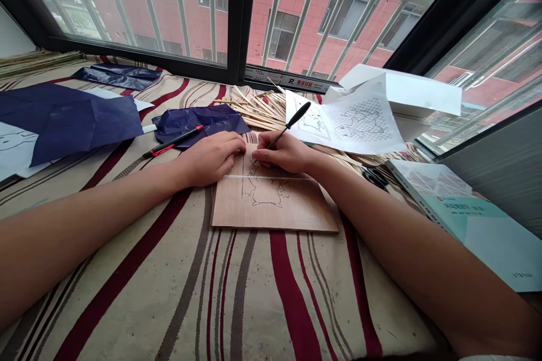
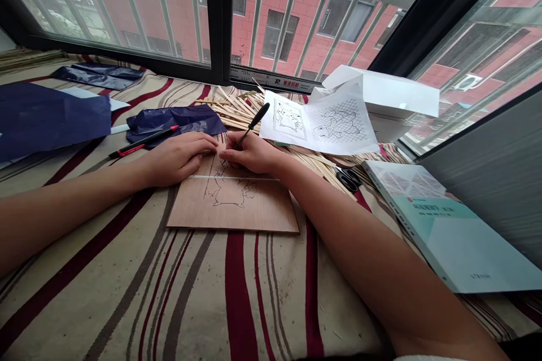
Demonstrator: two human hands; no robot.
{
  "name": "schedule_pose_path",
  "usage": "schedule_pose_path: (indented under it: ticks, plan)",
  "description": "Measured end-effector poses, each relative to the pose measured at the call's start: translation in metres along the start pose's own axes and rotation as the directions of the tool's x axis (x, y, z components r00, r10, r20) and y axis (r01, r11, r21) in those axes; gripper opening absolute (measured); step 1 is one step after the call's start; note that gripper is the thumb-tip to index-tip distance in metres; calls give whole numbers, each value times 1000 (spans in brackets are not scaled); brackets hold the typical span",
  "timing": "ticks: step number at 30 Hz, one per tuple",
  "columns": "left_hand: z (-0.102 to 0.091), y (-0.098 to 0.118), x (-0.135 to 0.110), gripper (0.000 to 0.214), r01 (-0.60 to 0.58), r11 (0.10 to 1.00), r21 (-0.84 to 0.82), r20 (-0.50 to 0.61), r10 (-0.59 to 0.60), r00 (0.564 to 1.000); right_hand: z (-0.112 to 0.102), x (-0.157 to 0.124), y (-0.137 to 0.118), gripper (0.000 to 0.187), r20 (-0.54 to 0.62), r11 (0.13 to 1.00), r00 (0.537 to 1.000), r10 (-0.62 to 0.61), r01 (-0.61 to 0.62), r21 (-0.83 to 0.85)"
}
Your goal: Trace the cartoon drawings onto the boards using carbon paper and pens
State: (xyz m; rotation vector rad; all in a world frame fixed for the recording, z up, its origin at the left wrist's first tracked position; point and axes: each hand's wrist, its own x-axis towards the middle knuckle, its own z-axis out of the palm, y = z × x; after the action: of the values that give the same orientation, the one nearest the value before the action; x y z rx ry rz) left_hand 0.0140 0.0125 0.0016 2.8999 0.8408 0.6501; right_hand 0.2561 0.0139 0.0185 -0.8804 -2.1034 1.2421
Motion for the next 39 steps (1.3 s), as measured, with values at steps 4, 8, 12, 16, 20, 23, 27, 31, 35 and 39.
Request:
schedule_pose_path:
  ticks: [4,8,12,16,20,23,27,31,35,39]
  plan:
    - [1,-2,-1,34,-6,1000,-3,-9,6,1000,-5,1,-2,35,70,1000,997,-13,13,2]
    - [1,-2,-1,32,8,1000,-12,-2,-8,1000,-4,0,-1,35,52,1000,999,-10,11,-2]
    - [0,-2,0,33,14,1000,-15,-1,-14,1000,-2,-1,0,35,19,1000,1000,-17,17,-4]
    - [0,-1,-1,33,10,1000,-7,4,-10,1000,-5,0,-1,33,99,1000,995,-26,26,-1]
    - [0,-1,-1,34,-3,1000,1,-1,3,1000,-7,0,-1,32,107,1000,994,-31,31,-3]
    - [0,-2,-1,34,-12,1000,-5,-4,12,1000,-7,0,0,32,94,999,995,-42,43,-4]
    - [0,-3,0,32,-1,1000,-2,2,1,1000,-8,0,0,31,147,999,988,-42,44,-10]
    - [1,-3,-1,32,6,1000,-1,0,-6,1000,-9,0,0,31,121,999,992,-41,43,-14]
    - [2,-4,-2,31,2,1000,-10,-6,-2,1000,-9,0,1,30,146,999,989,-37,40,-13]
    - [3,-4,-1,32,4,1000,-12,-15,-5,1000,-10,0,1,29,140,999,989,-37,40,-14]
